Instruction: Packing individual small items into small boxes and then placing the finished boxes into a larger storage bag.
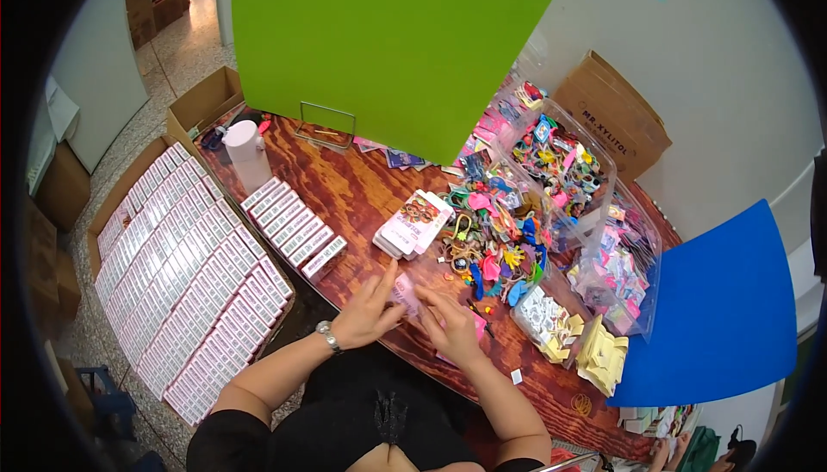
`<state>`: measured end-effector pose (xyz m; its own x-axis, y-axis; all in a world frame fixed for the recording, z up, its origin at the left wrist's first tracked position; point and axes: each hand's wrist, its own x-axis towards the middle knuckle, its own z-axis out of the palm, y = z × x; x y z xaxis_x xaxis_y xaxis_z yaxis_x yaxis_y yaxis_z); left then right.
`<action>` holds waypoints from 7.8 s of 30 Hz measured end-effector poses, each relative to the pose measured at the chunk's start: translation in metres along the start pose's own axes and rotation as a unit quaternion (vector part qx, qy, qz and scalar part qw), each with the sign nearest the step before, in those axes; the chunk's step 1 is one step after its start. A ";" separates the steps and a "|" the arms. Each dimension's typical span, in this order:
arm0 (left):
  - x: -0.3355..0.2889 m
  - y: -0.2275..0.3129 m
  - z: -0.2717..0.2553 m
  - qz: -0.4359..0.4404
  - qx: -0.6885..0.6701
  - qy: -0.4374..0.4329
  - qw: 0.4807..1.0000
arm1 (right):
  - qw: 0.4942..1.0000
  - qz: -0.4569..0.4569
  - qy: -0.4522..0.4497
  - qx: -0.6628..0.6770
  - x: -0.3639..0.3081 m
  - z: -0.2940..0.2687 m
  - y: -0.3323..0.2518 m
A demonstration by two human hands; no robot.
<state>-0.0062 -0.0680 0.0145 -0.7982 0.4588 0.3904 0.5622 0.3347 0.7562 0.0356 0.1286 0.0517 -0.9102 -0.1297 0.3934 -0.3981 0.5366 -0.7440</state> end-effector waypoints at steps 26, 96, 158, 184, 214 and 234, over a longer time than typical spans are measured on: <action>0.013 -0.018 -0.065 -0.104 0.448 0.003 0.888 | 0.924 -0.174 0.146 -0.309 0.089 -0.002 0.047; 0.023 0.030 0.005 0.128 0.158 0.129 0.971 | 0.984 -0.086 0.079 -0.135 0.018 -0.010 -0.043; 0.005 -0.012 0.034 -0.016 0.020 0.028 0.999 | 0.972 -0.032 0.183 -0.147 -0.002 -0.047 0.004; 0.012 -0.006 0.028 -0.057 0.008 0.034 0.998 | 0.978 0.131 -0.070 -0.148 0.099 -0.124 0.064; 0.003 -0.013 0.027 -0.097 0.014 0.038 0.994 | 0.959 0.152 -0.188 -0.145 0.118 -0.098 0.047; 0.016 -0.007 0.044 -0.089 -0.018 0.075 0.993 | 0.966 0.185 -0.175 0.053 0.087 -0.061 -0.008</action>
<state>-0.0129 -0.0270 -0.0074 -0.9093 0.2655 0.3204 0.4028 0.3689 0.8377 -0.0331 0.1641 0.1246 -0.9682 -0.2282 -0.1024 -0.0307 0.5149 -0.8567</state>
